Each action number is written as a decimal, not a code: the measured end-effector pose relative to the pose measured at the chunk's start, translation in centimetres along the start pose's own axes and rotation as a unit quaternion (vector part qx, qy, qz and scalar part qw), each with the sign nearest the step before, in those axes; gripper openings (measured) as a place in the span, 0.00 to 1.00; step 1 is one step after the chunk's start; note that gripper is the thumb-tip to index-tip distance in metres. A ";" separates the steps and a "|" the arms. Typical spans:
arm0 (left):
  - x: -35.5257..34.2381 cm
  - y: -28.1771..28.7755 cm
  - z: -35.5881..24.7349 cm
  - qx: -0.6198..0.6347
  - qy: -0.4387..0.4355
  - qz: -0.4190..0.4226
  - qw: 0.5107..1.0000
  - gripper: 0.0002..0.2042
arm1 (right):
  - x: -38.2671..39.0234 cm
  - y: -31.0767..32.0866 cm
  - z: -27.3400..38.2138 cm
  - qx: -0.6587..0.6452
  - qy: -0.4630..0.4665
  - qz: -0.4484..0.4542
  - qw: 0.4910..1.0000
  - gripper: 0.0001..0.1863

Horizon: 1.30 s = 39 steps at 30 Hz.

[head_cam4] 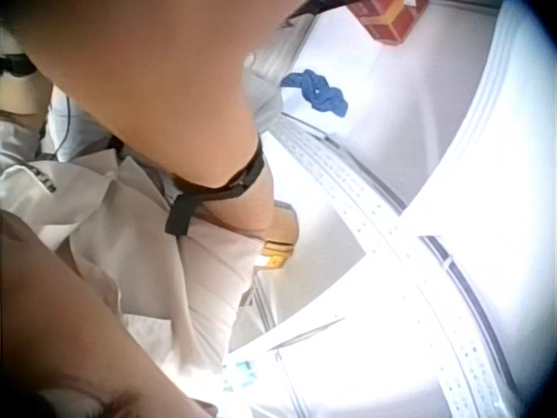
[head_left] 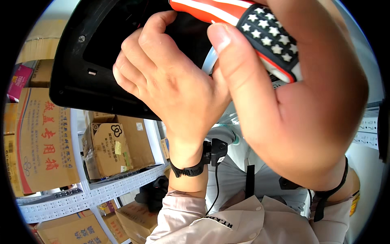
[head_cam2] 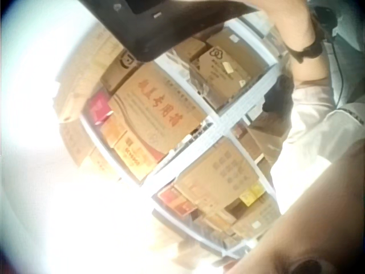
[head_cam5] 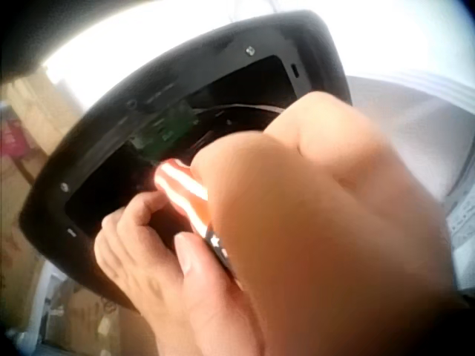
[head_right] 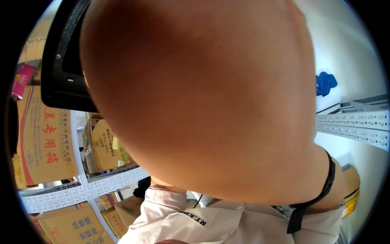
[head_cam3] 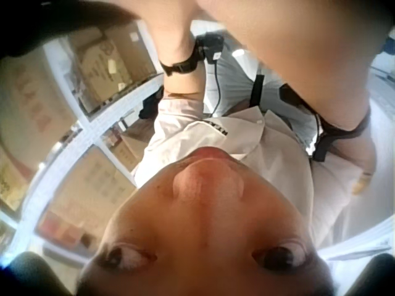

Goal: The person sits on the floor and uses a screwdriver to remove and replace screws on a black appliance, at one point wiping the tool with a blue cloth and then continuing to fasten screws into the top panel.

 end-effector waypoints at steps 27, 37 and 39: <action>0.1 0.9 -0.6 -0.044 0.056 0.066 0.995 0.29 | -0.8 -2.5 3.3 -0.002 -0.031 -0.001 1.000 0.12; -0.1 0.8 -0.7 -0.043 0.054 0.063 0.996 0.30 | -0.9 -2.7 3.5 -0.003 -0.035 -0.005 0.999 0.10; -0.1 0.9 -0.7 -0.042 0.053 0.063 0.996 0.31 | -1.0 -2.7 3.5 -0.003 -0.037 -0.007 0.999 0.09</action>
Point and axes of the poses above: each hand's wrist, its own x-axis away from the middle knuckle, its own y-axis out of the back of the hand, z = x × y, the point moved 5 cm from there along -x, towards the middle knuckle, and after that the axes turned 4 degrees about y, right-handed, at the moved point
